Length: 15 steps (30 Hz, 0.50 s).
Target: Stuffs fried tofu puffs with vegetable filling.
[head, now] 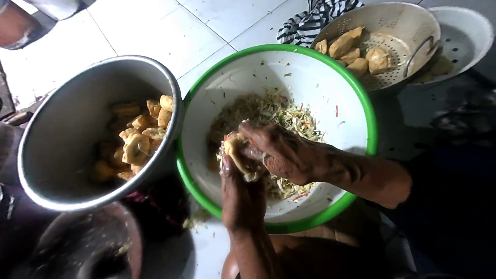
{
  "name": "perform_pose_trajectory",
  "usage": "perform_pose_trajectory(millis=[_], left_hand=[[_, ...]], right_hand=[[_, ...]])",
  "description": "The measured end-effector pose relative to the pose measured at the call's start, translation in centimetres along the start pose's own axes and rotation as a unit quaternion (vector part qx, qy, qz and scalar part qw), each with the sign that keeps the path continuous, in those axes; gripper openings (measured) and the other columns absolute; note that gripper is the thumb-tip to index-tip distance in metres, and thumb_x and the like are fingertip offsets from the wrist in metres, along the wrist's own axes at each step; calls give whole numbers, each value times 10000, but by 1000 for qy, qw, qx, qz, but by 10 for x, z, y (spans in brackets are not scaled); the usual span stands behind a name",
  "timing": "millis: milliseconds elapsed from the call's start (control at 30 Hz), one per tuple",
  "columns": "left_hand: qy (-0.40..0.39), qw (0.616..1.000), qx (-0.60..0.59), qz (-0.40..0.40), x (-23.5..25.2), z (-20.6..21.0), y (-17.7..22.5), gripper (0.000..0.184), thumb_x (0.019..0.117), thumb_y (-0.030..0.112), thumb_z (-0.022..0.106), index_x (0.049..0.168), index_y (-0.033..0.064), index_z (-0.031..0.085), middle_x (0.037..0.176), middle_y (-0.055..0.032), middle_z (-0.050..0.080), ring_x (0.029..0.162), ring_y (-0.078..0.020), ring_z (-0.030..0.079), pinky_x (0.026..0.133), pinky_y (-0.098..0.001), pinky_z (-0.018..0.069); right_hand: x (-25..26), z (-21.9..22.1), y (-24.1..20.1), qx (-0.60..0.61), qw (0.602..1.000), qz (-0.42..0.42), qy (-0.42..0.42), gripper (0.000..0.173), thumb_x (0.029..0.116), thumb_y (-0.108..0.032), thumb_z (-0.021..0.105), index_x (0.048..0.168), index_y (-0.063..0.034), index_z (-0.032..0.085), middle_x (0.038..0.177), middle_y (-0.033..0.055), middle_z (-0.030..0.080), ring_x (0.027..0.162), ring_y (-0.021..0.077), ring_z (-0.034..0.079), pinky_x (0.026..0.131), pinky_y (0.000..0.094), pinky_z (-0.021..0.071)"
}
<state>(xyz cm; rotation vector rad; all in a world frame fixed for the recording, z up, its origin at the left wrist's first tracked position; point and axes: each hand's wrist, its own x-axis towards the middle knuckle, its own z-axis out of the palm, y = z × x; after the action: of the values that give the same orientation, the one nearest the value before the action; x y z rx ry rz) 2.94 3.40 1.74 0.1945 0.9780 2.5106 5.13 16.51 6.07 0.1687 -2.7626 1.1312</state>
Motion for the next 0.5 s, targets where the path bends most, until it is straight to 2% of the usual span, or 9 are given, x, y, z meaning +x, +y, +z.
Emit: perform_pose_trajectory(millis=[67, 133, 200, 300, 367, 433, 467, 500], left_hand=[[-9, 998, 60, 7, 0, 1, -1, 327, 957, 450, 642, 1159, 194, 657, 982, 49, 713, 908, -49, 689, 791, -243, 589], [-4, 987, 162, 25, -3, 0, -4, 291, 1019, 441, 536, 1195, 218, 601, 981, 118, 694, 916, 13, 668, 806, -195, 569], [11, 978, 208, 29, -3, 3, -5, 302, 1041, 410, 504, 1238, 184, 545, 975, 129, 670, 914, 31, 654, 809, -183, 563], [23, 990, 138, 19, 1, 7, -5, 224, 1060, 318, 461, 1185, 170, 574, 931, 84, 688, 863, -11, 678, 758, -213, 586], [23, 997, 75, 13, 3, 6, -5, 232, 1066, 304, 452, 1137, 174, 631, 914, 52, 699, 829, -38, 683, 736, -230, 592], [29, 998, 54, 10, 3, 5, -3, 293, 1098, 281, 354, 1147, 171, 621, 955, 40, 706, 874, -49, 693, 771, -244, 604], [28, 998, 51, 8, 4, 4, -2, 288, 1098, 275, 354, 1160, 169, 614, 969, 36, 702, 897, -54, 690, 791, -247, 599], [26, 998, 49, 5, 4, 3, -3, 268, 1091, 267, 371, 1153, 168, 612, 962, 33, 698, 900, -58, 687, 794, -247, 594]], right_hand=[[-2, 2, -1, -17, 1000, 12, 17, 274, 973, -97, 570, 1222, 5, 619, 773, 83, 636, 674, 198, 648, 577, 359, 534], [-1, 4, -2, -70, 997, 32, 12, 283, 950, -93, 573, 1217, 1, 589, 769, 94, 630, 674, 245, 659, 565, 407, 521], [2, 6, 0, -111, 993, 42, 18, 233, 947, -126, 586, 1156, -23, 588, 749, 87, 625, 664, 261, 660, 546, 422, 506], [4, 0, 1, -75, 996, 55, -11, 214, 992, -131, 565, 1175, -23, 588, 796, 106, 646, 725, 269, 679, 610, 439, 540], [1, -6, 8, 17, 999, 38, -22, 214, 1024, -134, 549, 1199, -21, 596, 869, 109, 659, 792, 220, 674, 699, 391, 557], [-4, -9, 12, 76, 997, 3, 14, 253, 1044, -175, 548, 1214, -6, 630, 940, 111, 681, 842, 155, 667, 768, 316, 553], [-7, -8, 12, 71, 996, -19, 45, 252, 1038, -173, 542, 1190, -4, 650, 925, 96, 679, 826, 127, 657, 757, 281, 543], [-10, -7, 10, 50, 995, -43, 76, 255, 1023, -158, 548, 1172, 7, 675, 929, 105, 691, 831, 143, 665, 759, 287, 544]])
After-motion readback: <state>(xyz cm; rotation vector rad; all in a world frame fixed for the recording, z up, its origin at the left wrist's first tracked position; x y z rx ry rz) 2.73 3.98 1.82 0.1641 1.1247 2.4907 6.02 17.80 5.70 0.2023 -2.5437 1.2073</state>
